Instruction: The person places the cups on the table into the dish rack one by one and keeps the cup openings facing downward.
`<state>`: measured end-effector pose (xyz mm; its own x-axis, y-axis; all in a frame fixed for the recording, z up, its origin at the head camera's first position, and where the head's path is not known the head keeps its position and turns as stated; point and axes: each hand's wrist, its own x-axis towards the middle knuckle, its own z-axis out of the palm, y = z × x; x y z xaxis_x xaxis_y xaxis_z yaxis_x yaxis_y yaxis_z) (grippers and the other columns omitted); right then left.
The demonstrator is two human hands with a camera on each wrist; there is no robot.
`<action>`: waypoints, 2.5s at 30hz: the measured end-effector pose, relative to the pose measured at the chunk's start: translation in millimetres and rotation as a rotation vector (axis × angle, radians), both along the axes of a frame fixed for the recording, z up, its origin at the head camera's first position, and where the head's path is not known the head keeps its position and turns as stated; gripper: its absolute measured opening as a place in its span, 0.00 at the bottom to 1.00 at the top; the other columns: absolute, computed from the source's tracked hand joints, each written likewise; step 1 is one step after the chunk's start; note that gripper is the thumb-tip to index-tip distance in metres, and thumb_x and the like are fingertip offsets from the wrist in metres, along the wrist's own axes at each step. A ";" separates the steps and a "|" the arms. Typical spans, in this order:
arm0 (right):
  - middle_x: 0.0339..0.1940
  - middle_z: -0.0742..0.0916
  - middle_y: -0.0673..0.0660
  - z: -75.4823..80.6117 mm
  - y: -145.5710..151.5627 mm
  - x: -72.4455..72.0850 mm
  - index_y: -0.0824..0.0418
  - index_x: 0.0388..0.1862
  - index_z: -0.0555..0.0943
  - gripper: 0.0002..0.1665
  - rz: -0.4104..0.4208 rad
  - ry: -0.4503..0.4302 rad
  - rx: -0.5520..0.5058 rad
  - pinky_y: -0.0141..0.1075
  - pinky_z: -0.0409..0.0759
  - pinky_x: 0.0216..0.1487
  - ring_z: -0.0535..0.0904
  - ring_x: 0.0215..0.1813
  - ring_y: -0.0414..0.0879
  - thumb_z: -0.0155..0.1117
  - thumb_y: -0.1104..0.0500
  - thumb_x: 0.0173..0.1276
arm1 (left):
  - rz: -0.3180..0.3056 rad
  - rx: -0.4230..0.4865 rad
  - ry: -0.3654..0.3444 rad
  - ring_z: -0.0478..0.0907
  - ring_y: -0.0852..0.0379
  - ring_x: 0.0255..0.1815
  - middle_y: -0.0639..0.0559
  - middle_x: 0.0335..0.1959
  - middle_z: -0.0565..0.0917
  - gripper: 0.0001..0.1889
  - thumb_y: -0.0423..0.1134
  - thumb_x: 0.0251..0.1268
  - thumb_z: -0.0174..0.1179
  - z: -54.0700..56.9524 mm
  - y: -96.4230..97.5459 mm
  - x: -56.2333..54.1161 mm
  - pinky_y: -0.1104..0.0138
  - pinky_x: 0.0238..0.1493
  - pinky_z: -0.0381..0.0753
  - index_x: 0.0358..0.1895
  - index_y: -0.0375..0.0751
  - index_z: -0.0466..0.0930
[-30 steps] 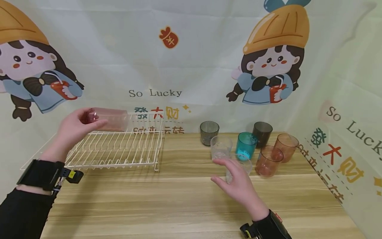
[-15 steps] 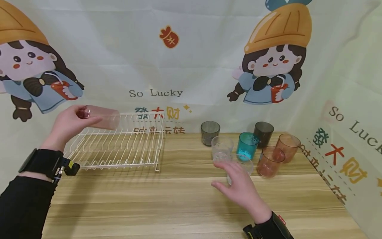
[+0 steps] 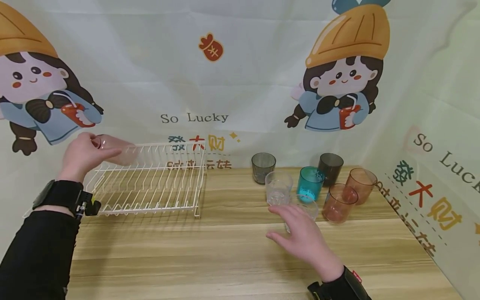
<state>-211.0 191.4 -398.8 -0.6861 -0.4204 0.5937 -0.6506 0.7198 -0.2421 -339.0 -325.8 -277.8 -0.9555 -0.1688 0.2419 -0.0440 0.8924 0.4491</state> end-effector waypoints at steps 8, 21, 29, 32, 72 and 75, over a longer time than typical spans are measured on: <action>0.51 0.85 0.55 1.4 1.7 2.9 0.62 0.54 0.78 0.34 -0.010 0.009 0.024 0.48 0.77 0.56 0.80 0.54 0.51 0.76 0.52 0.47 | 0.079 -0.015 -0.001 0.69 0.31 0.49 0.26 0.51 0.70 0.52 0.72 0.49 0.57 -10.8 -15.9 -8.2 0.43 0.43 0.73 0.57 0.21 0.62; 0.53 0.85 0.56 0.5 -16.6 -1.8 0.60 0.57 0.77 0.35 -0.043 -0.088 0.079 0.48 0.78 0.58 0.80 0.55 0.51 0.75 0.48 0.50 | 0.233 -0.015 -0.085 0.70 0.31 0.48 0.27 0.51 0.73 0.44 0.64 0.52 0.58 -19.5 -32.2 -16.9 0.46 0.37 0.76 0.56 0.24 0.66; 0.56 0.84 0.55 1.4 -29.7 -8.3 0.58 0.59 0.76 0.38 -0.048 -0.130 0.133 0.48 0.77 0.60 0.79 0.58 0.51 0.74 0.45 0.51 | 0.244 -0.080 -0.166 0.70 0.29 0.48 0.25 0.52 0.72 0.40 0.59 0.55 0.58 -21.4 -33.2 -26.6 0.46 0.38 0.78 0.56 0.23 0.65; 0.57 0.83 0.54 1.8 -33.7 -10.6 0.57 0.61 0.75 0.39 -0.048 -0.159 0.155 0.48 0.77 0.60 0.78 0.59 0.50 0.72 0.43 0.52 | 0.239 -0.076 -0.188 0.69 0.29 0.48 0.25 0.52 0.71 0.39 0.59 0.55 0.56 -23.1 -33.5 -29.5 0.45 0.39 0.77 0.56 0.24 0.65; 0.61 0.80 0.55 -11.8 -40.0 -14.8 0.58 0.62 0.74 0.43 -0.012 -0.201 0.207 0.51 0.70 0.68 0.74 0.64 0.53 0.74 0.42 0.49 | 0.190 -0.095 -0.310 0.66 0.30 0.48 0.25 0.54 0.72 0.32 0.53 0.59 0.56 -35.5 -19.5 -45.1 0.45 0.45 0.76 0.54 0.26 0.71; 0.61 0.81 0.55 -12.6 -38.9 -14.9 0.58 0.63 0.74 0.44 -0.016 -0.205 0.205 0.51 0.70 0.67 0.75 0.64 0.53 0.74 0.42 0.49 | 0.182 -0.093 -0.321 0.67 0.30 0.49 0.25 0.56 0.71 0.32 0.54 0.59 0.56 -36.9 -21.4 -47.0 0.46 0.44 0.77 0.55 0.26 0.70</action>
<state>-226.0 152.4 -411.4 -0.7907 -0.5055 0.3454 -0.5912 0.7771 -0.2160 -386.0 -347.2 -314.7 -0.9414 -0.3344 -0.0430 -0.3312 0.8931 0.3044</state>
